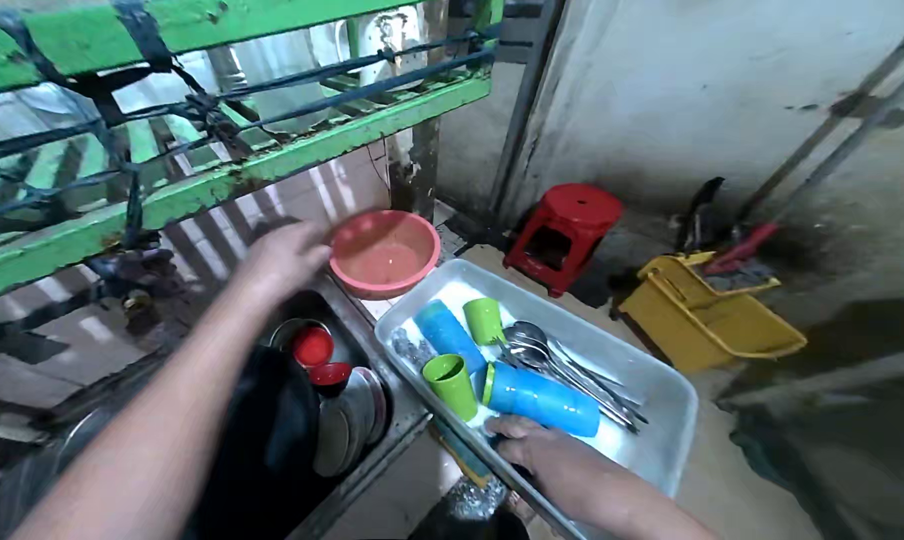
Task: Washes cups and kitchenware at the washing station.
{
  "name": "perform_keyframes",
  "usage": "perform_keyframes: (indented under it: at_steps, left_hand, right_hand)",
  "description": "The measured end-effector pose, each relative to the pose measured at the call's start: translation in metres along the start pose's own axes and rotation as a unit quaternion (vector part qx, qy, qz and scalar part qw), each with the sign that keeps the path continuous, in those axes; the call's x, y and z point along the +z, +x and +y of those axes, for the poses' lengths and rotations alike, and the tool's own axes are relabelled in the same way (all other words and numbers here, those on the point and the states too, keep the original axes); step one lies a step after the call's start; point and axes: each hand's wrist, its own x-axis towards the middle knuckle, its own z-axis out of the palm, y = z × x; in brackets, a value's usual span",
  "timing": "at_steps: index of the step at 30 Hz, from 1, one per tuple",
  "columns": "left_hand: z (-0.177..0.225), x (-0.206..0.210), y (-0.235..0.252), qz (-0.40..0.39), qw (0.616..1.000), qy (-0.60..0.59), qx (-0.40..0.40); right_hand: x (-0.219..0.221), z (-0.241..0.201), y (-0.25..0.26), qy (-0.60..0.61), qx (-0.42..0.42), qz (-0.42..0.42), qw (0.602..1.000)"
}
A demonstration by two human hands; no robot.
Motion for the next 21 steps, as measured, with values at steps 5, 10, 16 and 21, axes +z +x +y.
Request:
perform_keyframes:
  at_steps: [5, 10, 16, 21]
  left_hand:
    - [0.122, 0.108, -0.059, -0.318, 0.94, 0.062, 0.105]
    - [0.158, 0.141, -0.075, -0.388, 0.921, 0.028, 0.03]
    - [0.154, 0.123, -0.095, -0.177, 0.972, -0.15, 0.044]
    - [0.157, 0.112, -0.102, -0.032, 0.911, -0.408, -0.047]
  right_hand:
    - [-0.003, -0.005, 0.001, -0.012, 0.007, -0.012, 1.0]
    - [-0.002, -0.005, 0.001, -0.036, 0.002, -0.012, 0.999]
    - [-0.001, -0.006, -0.003, -0.044, -0.026, -0.002, 0.999]
    - [-0.008, 0.006, 0.001, 0.074, -0.033, 0.045, 0.996]
